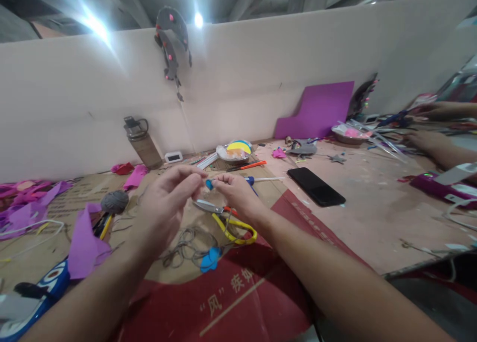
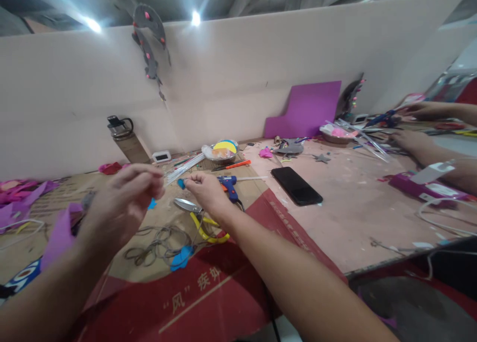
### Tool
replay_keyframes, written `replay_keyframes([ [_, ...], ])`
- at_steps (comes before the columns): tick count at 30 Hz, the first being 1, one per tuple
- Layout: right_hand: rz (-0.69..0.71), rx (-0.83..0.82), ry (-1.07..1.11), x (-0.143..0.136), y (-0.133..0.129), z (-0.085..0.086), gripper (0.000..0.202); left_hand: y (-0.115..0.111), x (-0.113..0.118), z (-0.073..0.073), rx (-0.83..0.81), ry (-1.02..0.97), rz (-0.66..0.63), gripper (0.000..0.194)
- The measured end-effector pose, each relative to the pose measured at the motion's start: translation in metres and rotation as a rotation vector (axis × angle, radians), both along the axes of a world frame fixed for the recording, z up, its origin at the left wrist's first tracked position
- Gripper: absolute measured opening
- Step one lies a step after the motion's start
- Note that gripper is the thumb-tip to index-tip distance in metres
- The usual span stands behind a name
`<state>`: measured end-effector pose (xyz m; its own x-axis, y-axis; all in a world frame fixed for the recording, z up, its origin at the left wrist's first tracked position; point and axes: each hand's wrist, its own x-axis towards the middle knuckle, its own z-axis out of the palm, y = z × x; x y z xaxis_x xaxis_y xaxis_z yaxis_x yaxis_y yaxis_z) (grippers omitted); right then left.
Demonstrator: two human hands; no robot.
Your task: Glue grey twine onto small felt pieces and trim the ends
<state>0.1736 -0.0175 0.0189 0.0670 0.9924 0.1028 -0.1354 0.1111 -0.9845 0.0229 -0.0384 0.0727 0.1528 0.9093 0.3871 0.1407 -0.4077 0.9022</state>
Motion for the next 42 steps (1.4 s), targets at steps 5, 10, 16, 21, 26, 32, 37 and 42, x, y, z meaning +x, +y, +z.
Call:
replay_keyframes([
  [5, -0.003, 0.095, -0.117, 0.003, -0.001, 0.001, 0.019, 0.045, -0.003, -0.026, -0.039, 0.174, -0.082, 0.028],
  [10, 0.027, 0.116, -0.247, 0.006, -0.001, -0.001, 0.015, 0.047, -0.008, -0.034, -0.149, 0.267, -0.174, 0.027],
  [16, 0.004, 0.139, -0.348, 0.007, -0.001, -0.008, 0.017, 0.038, -0.005, -0.028, -0.116, 0.344, -0.121, 0.022],
  [21, 0.008, 0.177, -0.377, 0.004, -0.005, -0.007, 0.017, 0.036, -0.007, -0.028, -0.109, 0.329, -0.093, 0.020],
  [26, 0.102, 0.168, -0.370, -0.002, -0.010, -0.006, 0.018, 0.029, -0.019, -0.033, -0.062, 0.379, -0.004, 0.019],
  [32, 0.086, 0.210, -0.366, -0.006, -0.011, -0.013, 0.033, 0.025, -0.029, -0.040, -0.139, 0.236, 0.050, 0.022],
  [37, 0.120, 0.250, -0.352, -0.009, -0.012, -0.014, 0.019, 0.031, -0.030, -0.049, -0.299, 0.051, -0.027, 0.021],
  [42, 0.065, 0.262, -0.420, -0.009, -0.016, -0.014, 0.015, 0.044, -0.038, -0.059, -0.281, 0.005, -0.009, 0.019],
])
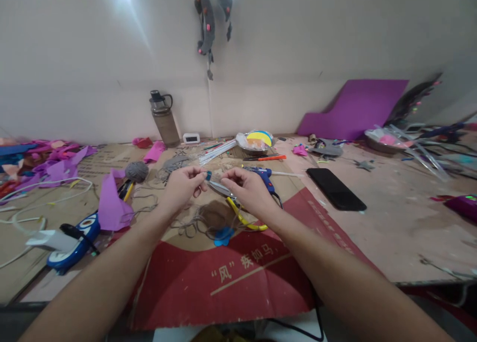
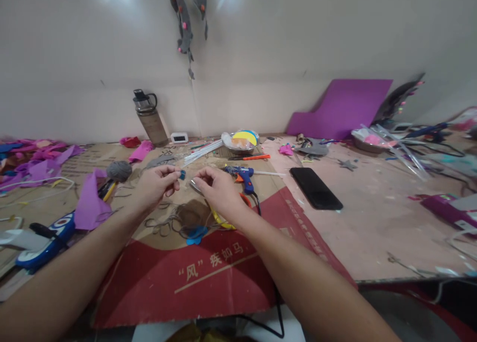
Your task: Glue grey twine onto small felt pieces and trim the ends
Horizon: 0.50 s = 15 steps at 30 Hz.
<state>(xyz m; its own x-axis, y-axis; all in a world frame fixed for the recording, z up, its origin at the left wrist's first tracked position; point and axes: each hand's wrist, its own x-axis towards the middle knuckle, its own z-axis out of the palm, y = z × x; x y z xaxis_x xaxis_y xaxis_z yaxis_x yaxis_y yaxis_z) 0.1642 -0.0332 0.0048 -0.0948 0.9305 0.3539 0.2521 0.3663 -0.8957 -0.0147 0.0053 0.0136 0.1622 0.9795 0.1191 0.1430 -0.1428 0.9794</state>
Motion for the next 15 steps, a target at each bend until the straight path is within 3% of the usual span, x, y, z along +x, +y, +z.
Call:
replay_keyframes([
  [7, -0.069, -0.025, -0.059, 0.008, -0.002, 0.009, 0.014, 0.023, -0.025, 0.005, 0.108, -0.047, 0.158, 0.013],
  [12, 0.095, -0.224, 0.217, 0.014, -0.006, 0.026, 0.021, 0.038, -0.044, 0.019, 0.119, -0.334, 0.348, 0.006],
  [15, 0.203, -0.320, 0.357, 0.017, -0.011, 0.034, 0.025, 0.043, -0.052, 0.021, 0.073, -0.402, 0.418, 0.006],
])
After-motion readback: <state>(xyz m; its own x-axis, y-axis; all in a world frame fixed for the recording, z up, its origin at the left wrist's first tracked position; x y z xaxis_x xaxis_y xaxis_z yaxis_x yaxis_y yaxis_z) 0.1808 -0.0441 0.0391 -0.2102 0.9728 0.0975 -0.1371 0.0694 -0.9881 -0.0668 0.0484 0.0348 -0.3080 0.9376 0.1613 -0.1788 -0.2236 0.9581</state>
